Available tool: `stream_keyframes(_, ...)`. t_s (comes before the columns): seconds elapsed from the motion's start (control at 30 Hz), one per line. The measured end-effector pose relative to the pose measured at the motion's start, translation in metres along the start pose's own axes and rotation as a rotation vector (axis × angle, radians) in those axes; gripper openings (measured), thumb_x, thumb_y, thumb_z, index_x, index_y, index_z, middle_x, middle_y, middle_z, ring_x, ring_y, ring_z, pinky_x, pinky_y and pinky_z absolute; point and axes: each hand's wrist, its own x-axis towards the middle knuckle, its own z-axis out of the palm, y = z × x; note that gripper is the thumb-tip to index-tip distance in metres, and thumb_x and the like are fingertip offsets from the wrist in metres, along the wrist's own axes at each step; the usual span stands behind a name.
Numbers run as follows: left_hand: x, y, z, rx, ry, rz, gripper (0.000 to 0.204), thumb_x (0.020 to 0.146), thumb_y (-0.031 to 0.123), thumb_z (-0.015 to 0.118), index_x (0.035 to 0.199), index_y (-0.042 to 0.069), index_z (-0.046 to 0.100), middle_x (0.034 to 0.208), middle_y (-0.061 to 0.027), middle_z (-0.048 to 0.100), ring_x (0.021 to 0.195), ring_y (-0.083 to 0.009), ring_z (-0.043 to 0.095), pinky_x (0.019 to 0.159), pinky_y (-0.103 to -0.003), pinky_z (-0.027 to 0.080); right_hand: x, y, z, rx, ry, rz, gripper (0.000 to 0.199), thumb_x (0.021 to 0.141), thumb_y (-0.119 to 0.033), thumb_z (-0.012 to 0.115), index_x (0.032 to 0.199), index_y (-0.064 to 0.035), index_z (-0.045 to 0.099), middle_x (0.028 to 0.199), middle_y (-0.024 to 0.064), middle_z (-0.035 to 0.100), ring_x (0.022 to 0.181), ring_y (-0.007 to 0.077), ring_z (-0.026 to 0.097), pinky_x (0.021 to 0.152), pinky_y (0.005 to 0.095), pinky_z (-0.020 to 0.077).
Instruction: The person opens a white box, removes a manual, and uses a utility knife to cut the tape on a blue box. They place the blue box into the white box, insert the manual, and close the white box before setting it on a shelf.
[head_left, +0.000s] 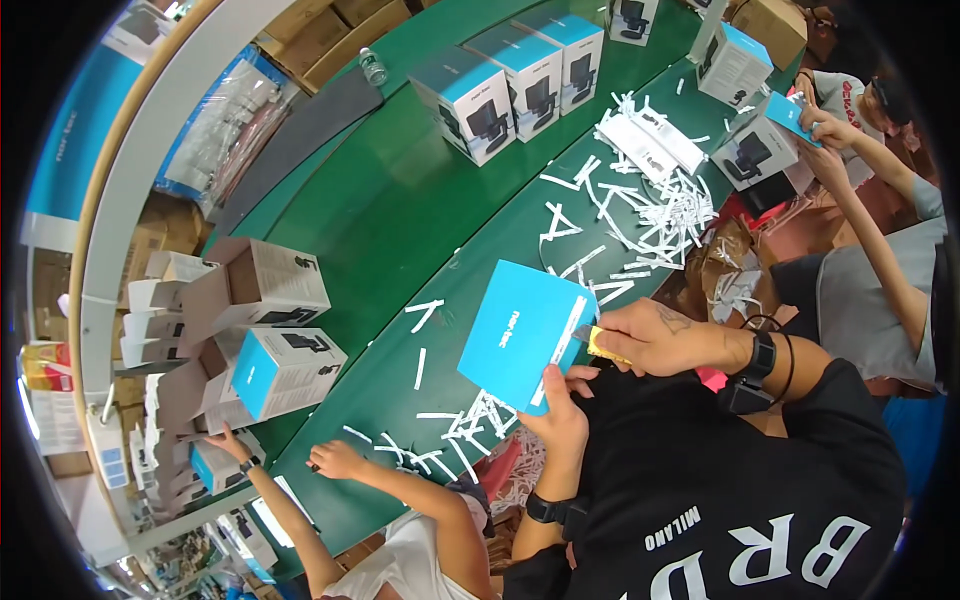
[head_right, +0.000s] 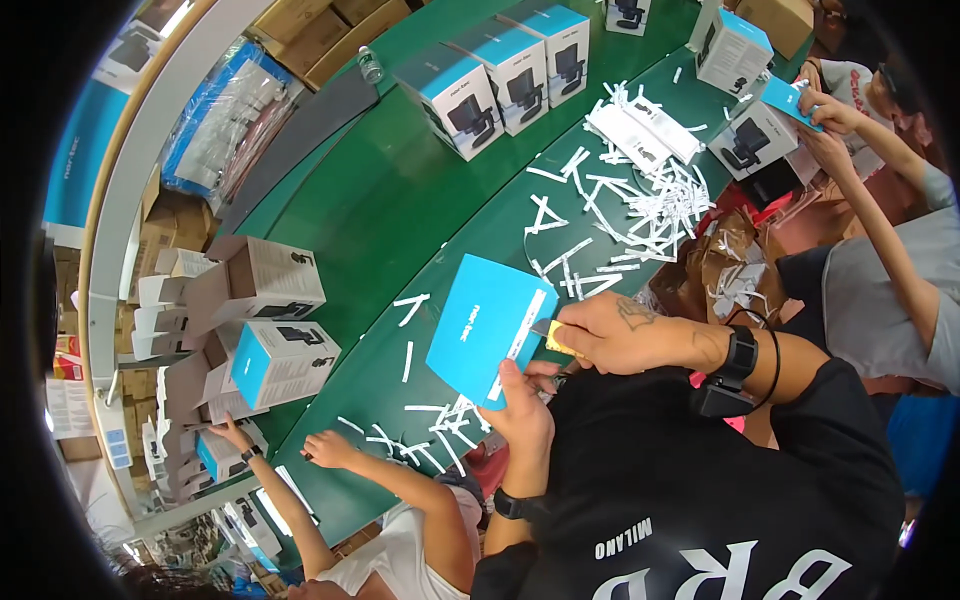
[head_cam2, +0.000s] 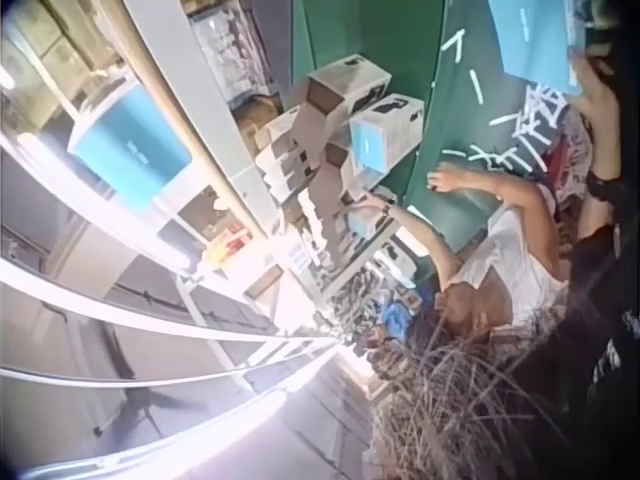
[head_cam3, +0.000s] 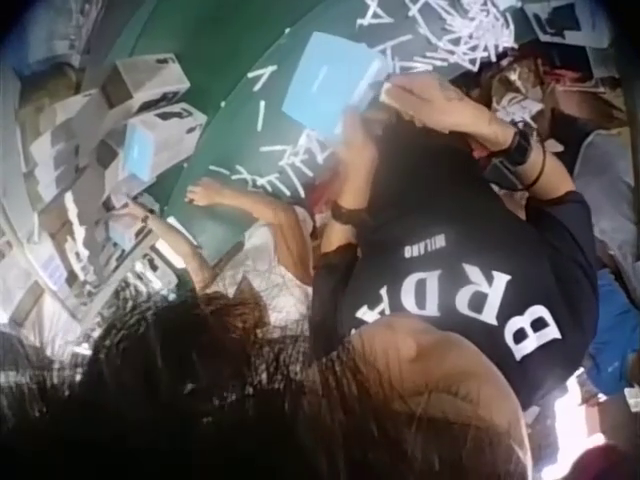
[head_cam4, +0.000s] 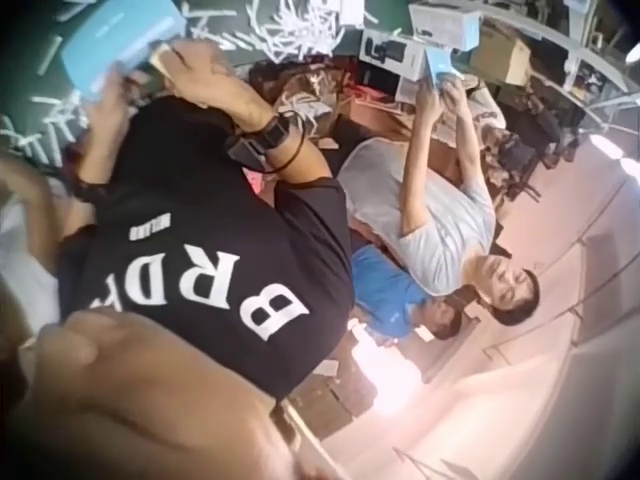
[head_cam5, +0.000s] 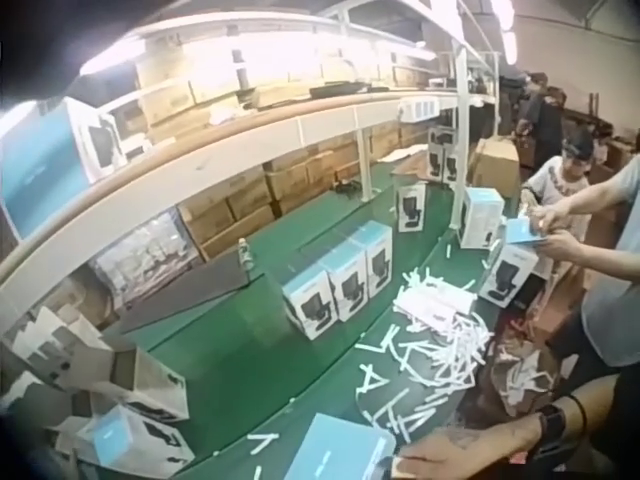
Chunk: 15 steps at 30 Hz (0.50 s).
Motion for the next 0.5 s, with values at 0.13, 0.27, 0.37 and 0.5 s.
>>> stream_keyframes(0.13, 0.0, 0.007, 0.013, 0.063, 0.03, -0.029, 0.025, 0.108, 0.017, 0.049, 0.111, -0.007, 0.057, 0.086, -0.0176, 0.071, 0.06, -0.0173, 0.063, 0.051, -0.026, 0.048, 0.003, -0.001, -0.013, -0.076, -0.02, -0.02, 0.031, 0.106, -0.024, 0.046, 0.091, -0.001, 0.061, 0.071, 0.0045, 0.063, 0.055, 0.0131, 0.061, 0.051, 0.0301, 0.0482)
stream_keyframes(0.27, 0.001, -0.008, 0.006, 0.153, -0.023, -0.056, 0.024, 0.108, 0.014, 0.048, 0.105, -0.006, 0.059, 0.077, -0.014, 0.072, 0.053, -0.0133, 0.058, 0.049, -0.025, 0.046, 0.008, 0.025, -0.012, 0.413, -0.118, 0.126, 0.029, 0.105, -0.024, 0.049, 0.093, 0.0, 0.061, 0.069, 0.0078, 0.064, 0.055, 0.0178, 0.062, 0.054, 0.0336, 0.0502)
stream_keyframes(0.37, 0.005, -0.014, 0.013, 0.095, -0.003, -0.012, 0.021, 0.107, 0.012, 0.049, 0.105, -0.006, 0.06, 0.074, -0.0122, 0.071, 0.052, -0.0121, 0.057, 0.049, -0.024, 0.045, 0.028, 0.028, 0.013, 0.476, -0.087, 0.039, 0.027, 0.102, -0.024, 0.054, 0.094, 0.0009, 0.06, 0.068, 0.0105, 0.064, 0.056, 0.0219, 0.064, 0.055, 0.0366, 0.0514)
stream_keyframes(0.5, 0.003, -0.012, 0.011, 0.081, 0.016, -0.028, 0.021, 0.107, 0.013, 0.049, 0.11, -0.005, 0.061, 0.075, -0.0121, 0.069, 0.057, -0.0138, 0.062, 0.049, -0.025, 0.047, 0.023, 0.011, -0.005, -0.311, 0.178, -0.334, 0.025, 0.098, -0.023, 0.06, 0.094, 0.0009, 0.06, 0.067, 0.0136, 0.064, 0.057, 0.0286, 0.065, 0.054, 0.0389, 0.0519)
